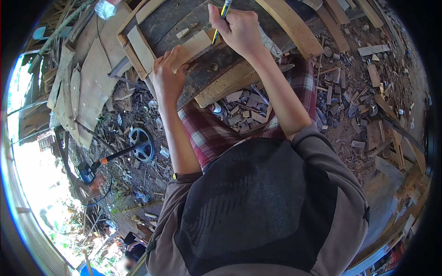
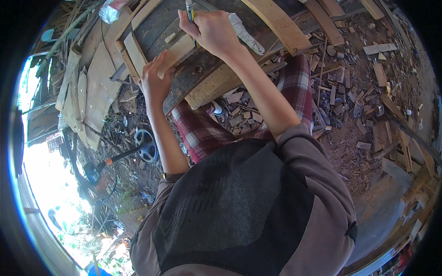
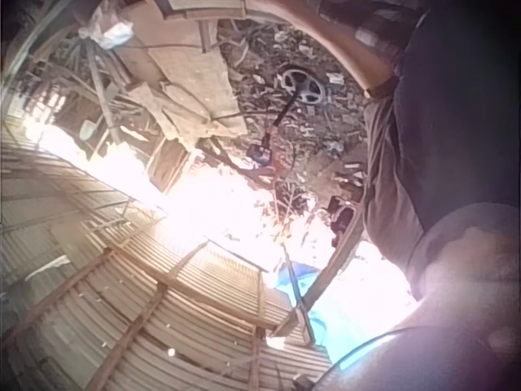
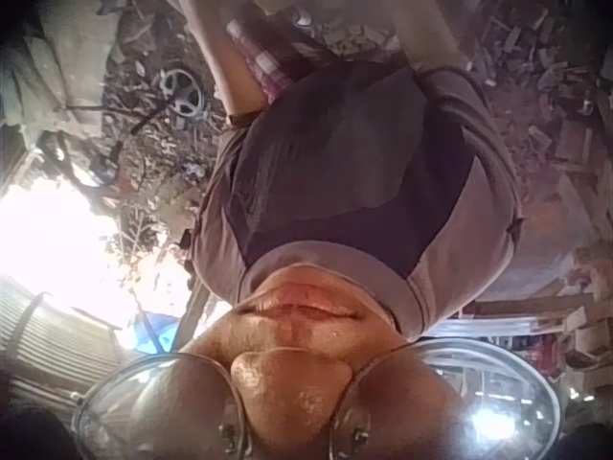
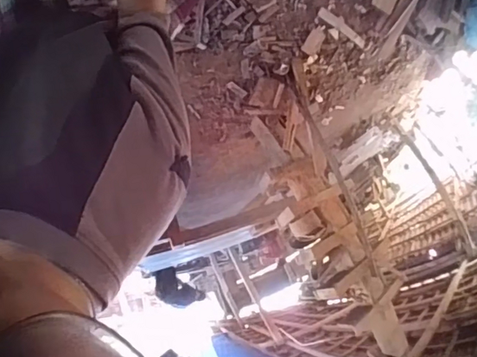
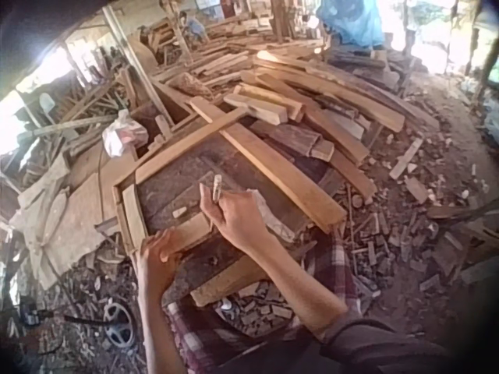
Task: Saw a small piece of wood and measure it with a ruler and pencil.
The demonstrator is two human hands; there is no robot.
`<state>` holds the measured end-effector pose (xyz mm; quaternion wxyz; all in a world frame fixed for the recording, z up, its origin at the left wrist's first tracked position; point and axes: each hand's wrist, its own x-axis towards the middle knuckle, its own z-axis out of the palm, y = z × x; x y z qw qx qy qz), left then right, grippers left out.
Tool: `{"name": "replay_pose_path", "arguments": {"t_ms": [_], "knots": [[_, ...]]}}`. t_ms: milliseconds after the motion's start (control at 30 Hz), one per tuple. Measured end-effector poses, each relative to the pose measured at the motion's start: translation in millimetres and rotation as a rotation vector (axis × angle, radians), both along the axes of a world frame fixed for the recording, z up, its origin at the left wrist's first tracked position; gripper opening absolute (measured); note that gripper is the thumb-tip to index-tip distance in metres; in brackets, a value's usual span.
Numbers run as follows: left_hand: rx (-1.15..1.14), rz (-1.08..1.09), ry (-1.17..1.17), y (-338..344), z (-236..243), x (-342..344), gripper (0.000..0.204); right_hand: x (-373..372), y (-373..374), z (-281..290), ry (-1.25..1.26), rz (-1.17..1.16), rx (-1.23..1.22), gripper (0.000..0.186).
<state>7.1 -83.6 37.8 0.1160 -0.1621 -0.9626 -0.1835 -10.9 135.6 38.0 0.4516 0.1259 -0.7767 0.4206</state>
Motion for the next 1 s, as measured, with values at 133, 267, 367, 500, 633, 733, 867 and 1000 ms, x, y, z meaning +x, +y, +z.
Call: {"name": "replay_pose_path", "arguments": {"t_ms": [133,267,367,500,633,733,867,1000], "knots": [[0.013,-0.002,0.015,-3.3,-1.9,-0.1,0.060,-1.2,-2.4,-3.0,0.062,-0.007,-0.024,0.046],[0.012,-0.027,0.051,-4.4,-2.7,0.3,0.059,5.1,1.9,5.5,0.093,-0.019,-0.055,0.044],[0.018,-0.021,0.025,-3.9,-1.4,0.3,0.059,9.7,4.1,11.6,0.133,-0.053,-0.029,0.041],[0.014,-0.030,0.022,-2.0,0.4,0.8,0.059,12.9,-1.5,-3.7,0.088,-0.078,0.040,0.034],[0.008,0.008,0.003,-3.6,-1.5,1.1,0.059,22.7,-2.5,2.7,0.071,-0.040,0.030,0.041],[0.007,0.002,-0.001,-4.6,-1.6,0.6,0.059,21.2,-0.7,0.9,0.036,-0.078,0.120,0.031],[0.003,-0.007,0.003,-3.4,-1.6,-0.2,0.060,3.9,-3.9,0.2,0.099,-0.074,0.078,0.029],[0.007,0.001,-0.021,-4.4,-3.4,-1.8,0.061,-1.7,-2.3,-0.2,0.073,-0.070,0.096,0.029]]}}
